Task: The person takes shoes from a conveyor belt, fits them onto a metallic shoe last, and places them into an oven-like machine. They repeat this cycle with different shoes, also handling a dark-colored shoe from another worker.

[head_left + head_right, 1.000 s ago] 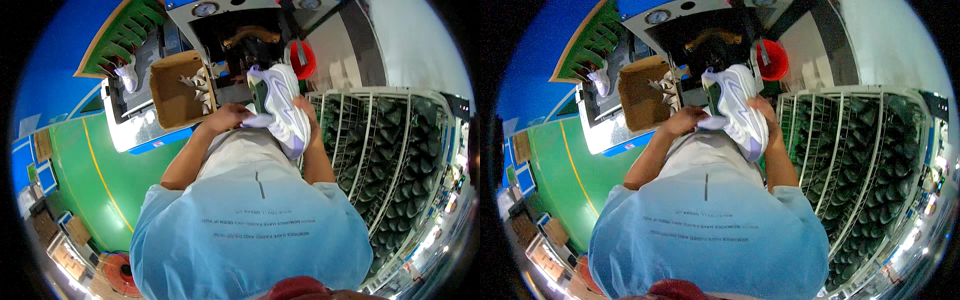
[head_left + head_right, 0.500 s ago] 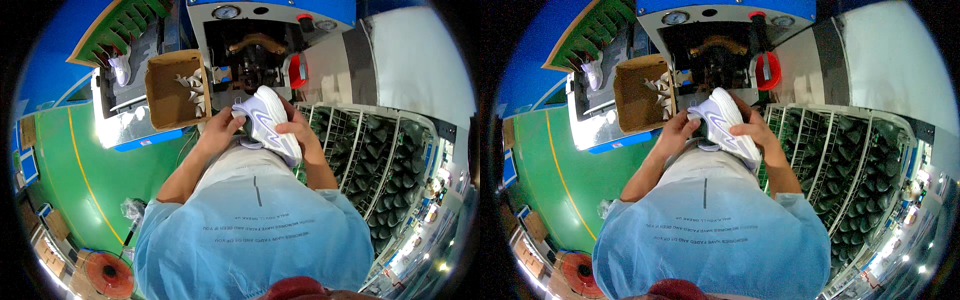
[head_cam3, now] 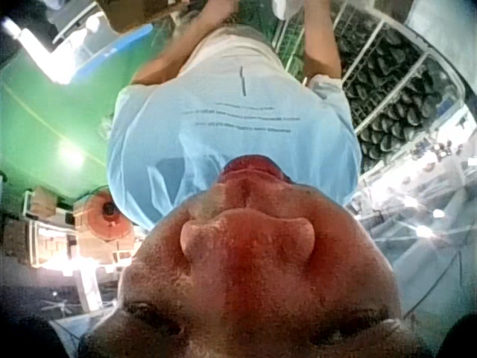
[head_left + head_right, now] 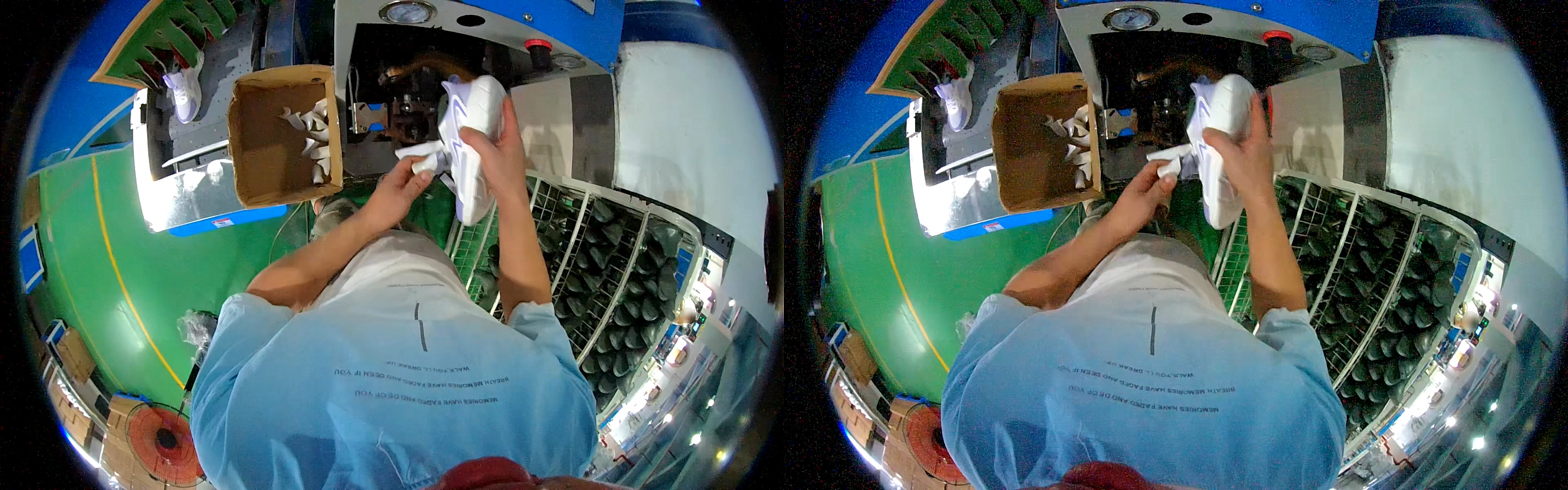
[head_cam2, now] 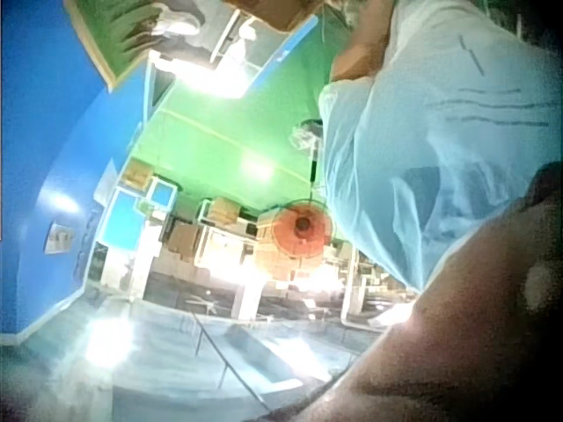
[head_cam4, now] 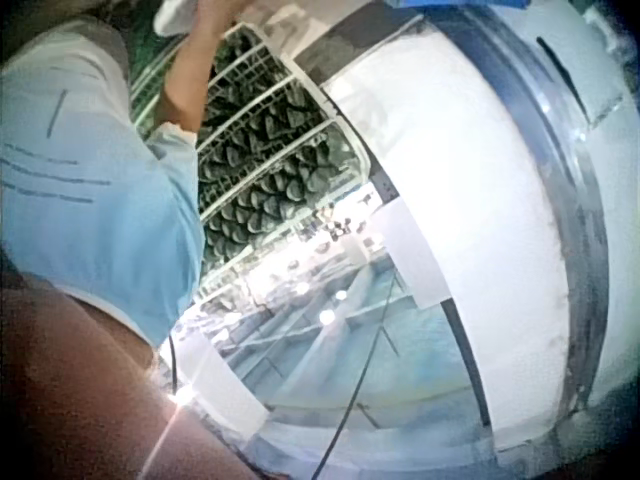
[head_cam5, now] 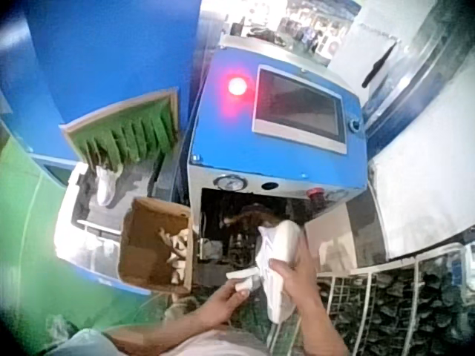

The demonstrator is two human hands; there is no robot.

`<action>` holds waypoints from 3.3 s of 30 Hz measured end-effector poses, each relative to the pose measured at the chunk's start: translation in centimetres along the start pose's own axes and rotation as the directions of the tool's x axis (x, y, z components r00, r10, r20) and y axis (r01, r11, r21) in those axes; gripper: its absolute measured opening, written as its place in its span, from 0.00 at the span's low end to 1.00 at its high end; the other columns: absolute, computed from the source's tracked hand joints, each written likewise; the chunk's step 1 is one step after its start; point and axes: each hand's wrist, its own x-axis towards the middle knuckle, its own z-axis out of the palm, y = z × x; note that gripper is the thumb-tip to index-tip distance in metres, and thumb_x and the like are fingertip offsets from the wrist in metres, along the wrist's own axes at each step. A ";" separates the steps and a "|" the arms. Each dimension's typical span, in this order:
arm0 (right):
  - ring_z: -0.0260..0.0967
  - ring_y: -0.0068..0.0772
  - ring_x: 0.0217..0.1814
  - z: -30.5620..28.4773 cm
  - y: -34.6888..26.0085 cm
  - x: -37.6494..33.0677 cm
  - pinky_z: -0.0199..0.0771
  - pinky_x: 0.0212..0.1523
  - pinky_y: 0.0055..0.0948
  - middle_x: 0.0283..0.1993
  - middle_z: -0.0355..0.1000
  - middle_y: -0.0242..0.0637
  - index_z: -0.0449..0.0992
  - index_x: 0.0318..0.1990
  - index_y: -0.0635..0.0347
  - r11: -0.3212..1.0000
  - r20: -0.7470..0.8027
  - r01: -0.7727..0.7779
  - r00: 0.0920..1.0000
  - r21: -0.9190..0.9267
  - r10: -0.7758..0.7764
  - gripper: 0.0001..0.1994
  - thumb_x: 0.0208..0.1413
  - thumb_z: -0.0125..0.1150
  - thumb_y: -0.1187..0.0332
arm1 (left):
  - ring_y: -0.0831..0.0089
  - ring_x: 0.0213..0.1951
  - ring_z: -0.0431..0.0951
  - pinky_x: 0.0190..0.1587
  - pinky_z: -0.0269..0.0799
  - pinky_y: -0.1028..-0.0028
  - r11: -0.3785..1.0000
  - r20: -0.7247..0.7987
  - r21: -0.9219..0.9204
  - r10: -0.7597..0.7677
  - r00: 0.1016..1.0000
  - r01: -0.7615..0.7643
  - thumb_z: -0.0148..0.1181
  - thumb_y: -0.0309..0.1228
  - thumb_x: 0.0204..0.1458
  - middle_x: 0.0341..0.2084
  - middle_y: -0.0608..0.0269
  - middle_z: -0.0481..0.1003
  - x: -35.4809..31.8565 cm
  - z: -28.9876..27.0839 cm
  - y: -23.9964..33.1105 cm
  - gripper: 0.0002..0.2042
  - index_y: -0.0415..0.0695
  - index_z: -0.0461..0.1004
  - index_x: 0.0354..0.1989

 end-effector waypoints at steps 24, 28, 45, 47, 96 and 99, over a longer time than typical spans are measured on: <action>0.71 0.78 0.56 5.7 4.2 3.2 0.79 0.47 0.56 0.62 0.61 0.82 0.44 0.79 0.50 0.479 0.150 0.367 0.890 -0.798 -0.431 0.47 0.58 0.63 0.49 | 0.75 0.23 0.72 0.26 0.67 0.74 0.931 -0.576 -0.335 -0.323 0.751 0.143 0.60 0.38 0.62 0.26 0.61 0.76 -2.3 -13.4 -0.5 0.13 0.40 0.74 0.45; 0.70 0.76 0.57 5.7 3.6 0.9 0.77 0.48 0.57 0.61 0.62 0.78 0.48 0.78 0.53 0.556 0.078 0.367 0.877 -0.746 -0.475 0.46 0.56 0.66 0.52 | 0.70 0.26 0.75 0.29 0.72 0.70 0.950 -0.438 -0.208 -0.304 0.846 0.233 0.56 0.34 0.62 0.29 0.56 0.79 -0.6 -9.7 -0.3 0.12 0.38 0.73 0.47; 0.65 0.43 0.70 -2.3 2.8 -13.5 0.65 0.68 0.37 0.71 0.64 0.51 0.59 0.74 0.54 0.955 0.120 -0.006 0.992 -0.298 0.043 0.41 0.55 0.71 0.54 | 0.60 0.55 0.77 0.62 0.70 0.59 0.590 0.423 -0.184 -0.674 0.606 0.786 0.52 0.55 0.62 0.54 0.58 0.78 -0.4 -4.4 -2.7 0.28 0.48 0.72 0.62; 0.62 0.49 0.73 -2.8 7.0 -10.0 0.66 0.68 0.41 0.72 0.61 0.55 0.60 0.73 0.61 0.913 -0.041 -0.075 0.997 -0.401 0.064 0.43 0.58 0.63 0.40 | 0.60 0.55 0.78 0.61 0.71 0.59 0.573 0.409 -0.200 -0.688 0.600 0.794 0.55 0.48 0.60 0.53 0.58 0.78 -1.7 -4.1 -2.3 0.25 0.47 0.72 0.61; 0.75 0.33 0.24 -25.0 29.5 -71.3 0.76 0.20 0.28 0.33 0.76 0.47 0.76 0.43 0.58 0.021 -0.798 0.979 0.151 0.201 0.583 0.22 0.66 0.52 0.45 | 0.58 0.58 0.75 0.62 0.70 0.59 0.586 0.232 0.537 -0.794 0.562 0.606 0.49 0.51 0.65 0.58 0.51 0.74 4.6 15.6 -8.3 0.29 0.39 0.68 0.63; 0.69 0.31 0.24 -30.4 36.6 -77.4 0.70 0.20 0.23 0.36 0.76 0.47 0.75 0.45 0.61 -0.061 -0.868 0.996 0.088 0.067 0.489 0.22 0.67 0.51 0.47 | 0.61 0.53 0.77 0.58 0.71 0.60 0.554 0.203 0.620 -0.797 0.568 0.555 0.52 0.48 0.64 0.52 0.54 0.77 4.2 18.3 -8.1 0.27 0.37 0.69 0.60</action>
